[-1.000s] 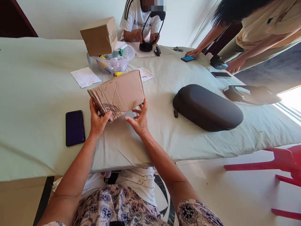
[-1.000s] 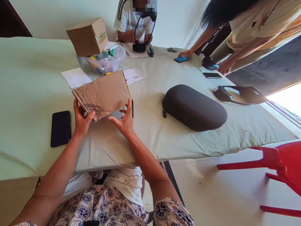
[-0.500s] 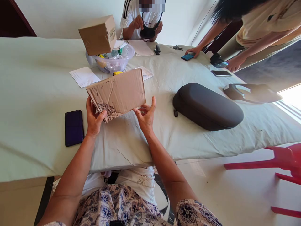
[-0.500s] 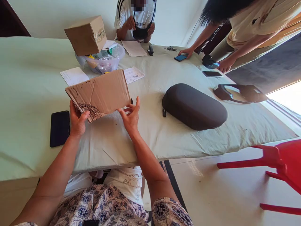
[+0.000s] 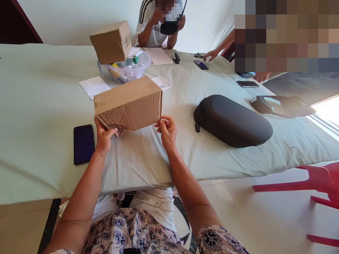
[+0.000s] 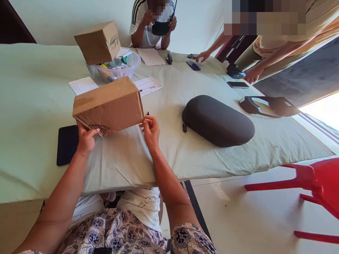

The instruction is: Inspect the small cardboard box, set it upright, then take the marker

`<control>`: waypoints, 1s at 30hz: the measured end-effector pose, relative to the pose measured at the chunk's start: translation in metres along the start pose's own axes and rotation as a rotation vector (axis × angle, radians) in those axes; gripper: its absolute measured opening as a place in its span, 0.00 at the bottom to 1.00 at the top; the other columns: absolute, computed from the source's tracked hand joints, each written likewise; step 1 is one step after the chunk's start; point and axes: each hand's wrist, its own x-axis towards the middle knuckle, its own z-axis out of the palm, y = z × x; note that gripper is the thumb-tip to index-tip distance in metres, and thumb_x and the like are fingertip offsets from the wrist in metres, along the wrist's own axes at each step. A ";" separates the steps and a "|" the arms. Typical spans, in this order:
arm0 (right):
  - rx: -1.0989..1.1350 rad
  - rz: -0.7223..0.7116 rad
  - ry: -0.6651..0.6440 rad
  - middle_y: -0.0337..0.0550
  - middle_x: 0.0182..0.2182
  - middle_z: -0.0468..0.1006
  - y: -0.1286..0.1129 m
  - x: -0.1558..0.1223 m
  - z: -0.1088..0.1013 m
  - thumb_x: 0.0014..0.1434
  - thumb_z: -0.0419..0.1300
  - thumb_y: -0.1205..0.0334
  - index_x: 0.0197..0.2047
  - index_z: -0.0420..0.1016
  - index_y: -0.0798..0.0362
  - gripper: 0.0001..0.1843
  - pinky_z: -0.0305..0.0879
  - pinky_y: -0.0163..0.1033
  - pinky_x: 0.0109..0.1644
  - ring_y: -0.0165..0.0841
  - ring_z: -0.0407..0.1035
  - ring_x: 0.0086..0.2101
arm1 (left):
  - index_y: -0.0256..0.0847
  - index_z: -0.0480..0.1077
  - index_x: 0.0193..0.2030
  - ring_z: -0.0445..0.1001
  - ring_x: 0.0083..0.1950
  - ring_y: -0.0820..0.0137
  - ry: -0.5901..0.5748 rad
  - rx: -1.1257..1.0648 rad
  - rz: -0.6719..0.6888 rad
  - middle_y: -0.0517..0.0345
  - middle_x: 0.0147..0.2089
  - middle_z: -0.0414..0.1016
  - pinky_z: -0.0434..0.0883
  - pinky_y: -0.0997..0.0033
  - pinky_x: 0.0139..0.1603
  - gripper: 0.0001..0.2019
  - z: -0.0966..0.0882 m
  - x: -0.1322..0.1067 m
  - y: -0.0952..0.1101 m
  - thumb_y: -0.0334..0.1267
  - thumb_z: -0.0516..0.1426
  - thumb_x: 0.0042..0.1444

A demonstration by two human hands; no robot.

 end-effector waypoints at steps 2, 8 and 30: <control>-0.012 0.030 -0.016 0.34 0.30 0.78 0.000 -0.001 0.001 0.60 0.63 0.38 0.43 0.68 0.44 0.20 0.67 0.34 0.30 0.30 0.77 0.32 | 0.50 0.67 0.58 0.75 0.56 0.63 0.064 -0.012 -0.010 0.57 0.54 0.76 0.75 0.58 0.60 0.34 0.000 0.000 -0.003 0.33 0.65 0.40; -0.088 0.032 -0.080 0.36 0.35 0.80 0.004 -0.004 0.004 0.55 0.68 0.37 0.43 0.67 0.45 0.25 0.68 0.37 0.34 0.30 0.75 0.32 | 0.49 0.70 0.54 0.77 0.58 0.59 0.072 -0.113 -0.073 0.55 0.51 0.78 0.74 0.53 0.63 0.32 0.002 0.003 0.000 0.49 0.73 0.42; -0.319 0.002 -0.160 0.40 0.36 0.80 0.000 -0.008 0.002 0.58 0.63 0.34 0.43 0.71 0.47 0.25 0.67 0.37 0.34 0.31 0.73 0.33 | 0.53 0.69 0.66 0.71 0.71 0.50 0.044 -0.162 -0.104 0.47 0.69 0.72 0.77 0.50 0.60 0.42 -0.005 0.002 0.004 0.74 0.60 0.50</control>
